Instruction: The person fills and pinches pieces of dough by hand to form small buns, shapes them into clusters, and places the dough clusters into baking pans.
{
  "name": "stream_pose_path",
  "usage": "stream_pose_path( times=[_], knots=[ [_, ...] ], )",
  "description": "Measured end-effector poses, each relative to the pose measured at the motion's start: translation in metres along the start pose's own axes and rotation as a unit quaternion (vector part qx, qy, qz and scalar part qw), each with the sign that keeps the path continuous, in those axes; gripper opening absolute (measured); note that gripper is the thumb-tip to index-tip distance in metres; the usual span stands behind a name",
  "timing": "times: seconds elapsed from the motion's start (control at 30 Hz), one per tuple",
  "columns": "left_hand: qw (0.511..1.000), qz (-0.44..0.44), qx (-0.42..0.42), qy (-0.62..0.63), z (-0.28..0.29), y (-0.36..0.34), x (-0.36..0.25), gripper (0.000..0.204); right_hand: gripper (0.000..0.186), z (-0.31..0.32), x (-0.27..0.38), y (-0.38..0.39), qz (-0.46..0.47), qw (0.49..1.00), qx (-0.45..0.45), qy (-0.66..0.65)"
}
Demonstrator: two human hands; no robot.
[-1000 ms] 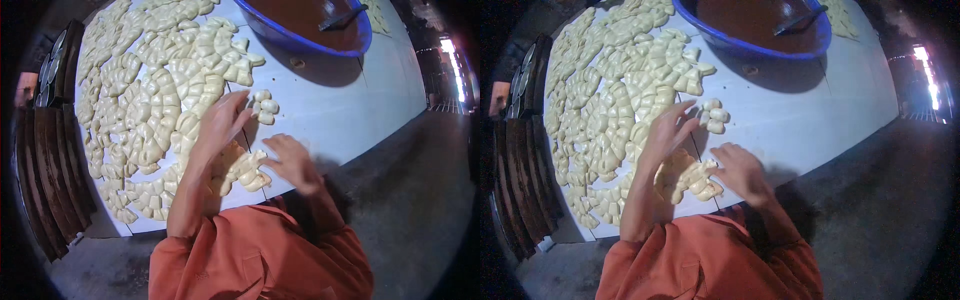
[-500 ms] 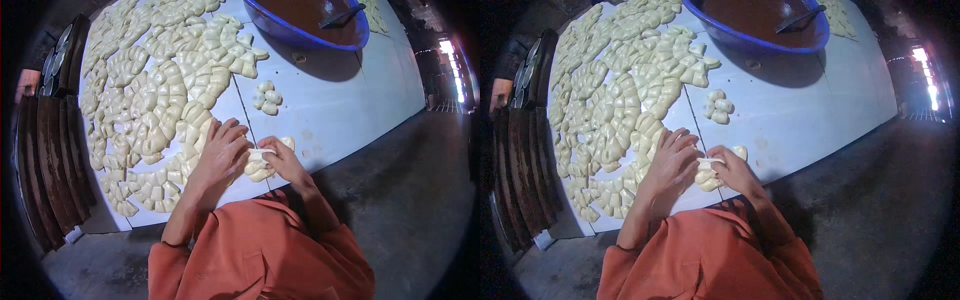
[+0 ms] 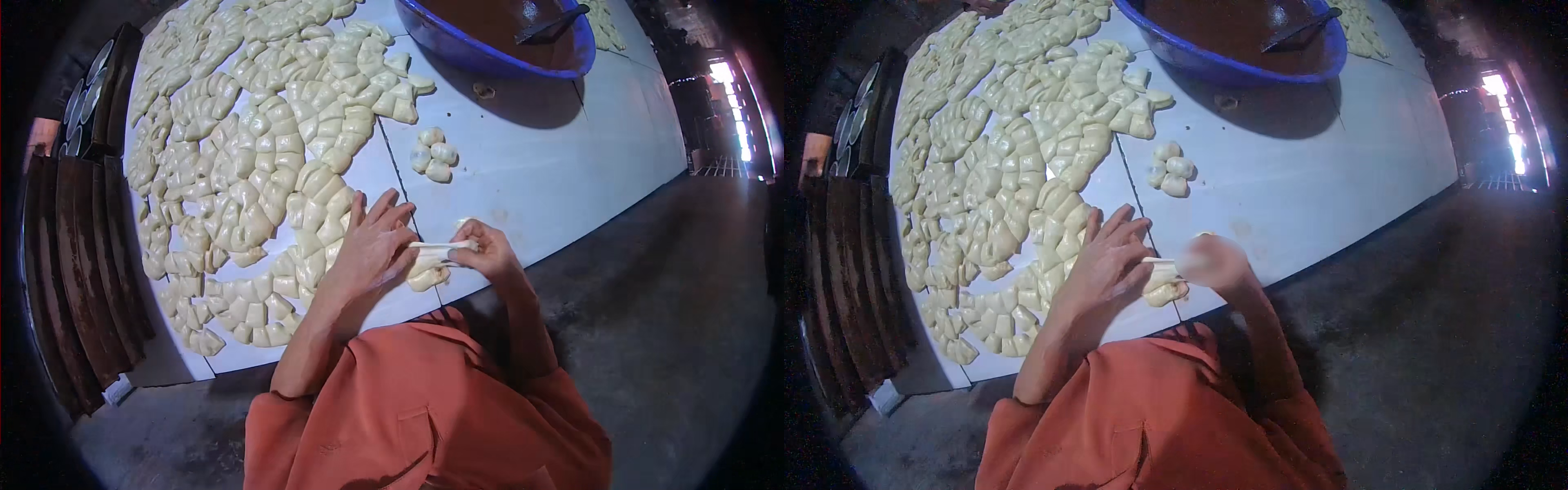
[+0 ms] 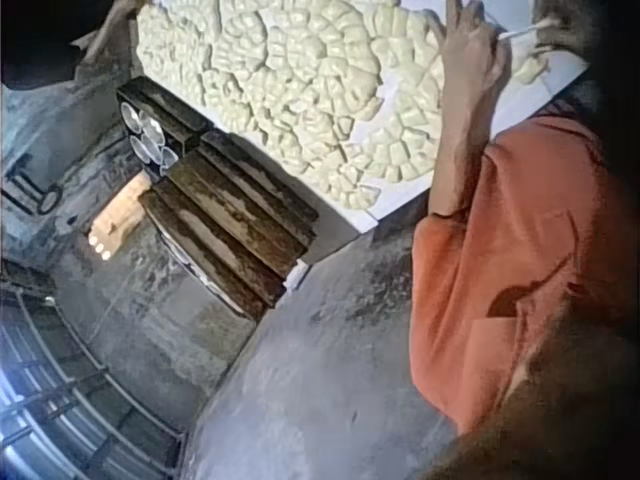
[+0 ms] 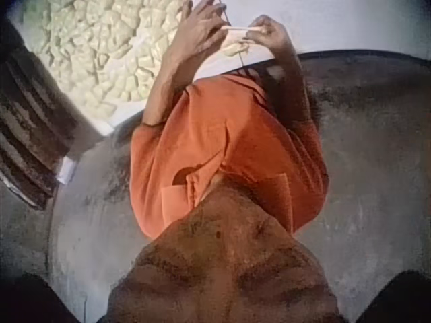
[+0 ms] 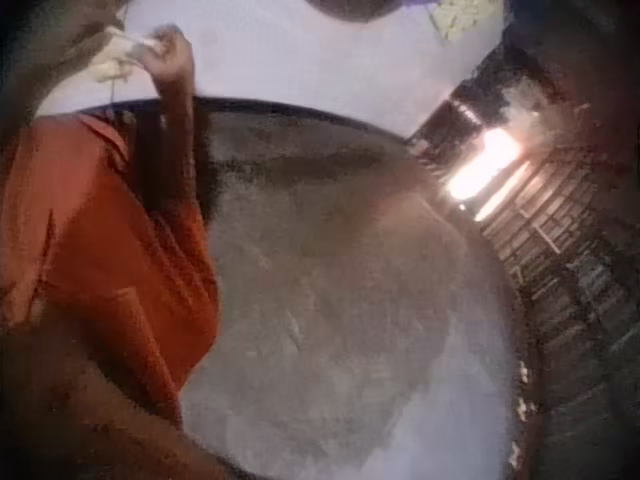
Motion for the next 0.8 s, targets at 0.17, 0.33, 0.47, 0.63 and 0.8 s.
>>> stream_pose_path(
  times=[0.17,0.33,0.47,0.63,0.8],
  knots=[
    [0.999,0.01,-0.009,0.031,-0.003,0.002,0.005,0.016,0.022,-0.026,0.013,0.002,0.122,0.915,0.061,0.379],
    [0.998,0.014,-0.009,0.059,0.0,0.003,0.001,0.028,0.025,-0.029,0.011,0.006,0.107,0.95,-0.014,0.293],
    [0.998,-0.004,-0.032,0.062,0.0,0.002,-0.008,0.032,0.025,-0.034,0.003,0.001,0.146,0.954,-0.038,0.258],
    [0.996,0.004,-0.044,0.071,-0.014,0.005,-0.017,0.013,0.017,-0.03,-0.002,0.004,0.041,0.99,-0.055,0.121],
    [0.999,-0.003,-0.046,0.022,-0.021,0.004,-0.02,0.012,0.011,-0.032,0.027,0.015,0.112,0.96,0.032,-0.254]
  ],
)
Point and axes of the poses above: each hand's wrist, its own y-axis away from the middle knuckle, its own z-axis out of the back of the hand, x = y × z, the point moved 2 cm from there along -y, towards the middle knuckle, and after that the axes turned 13 degrees about -y, right-handed, at the moved point
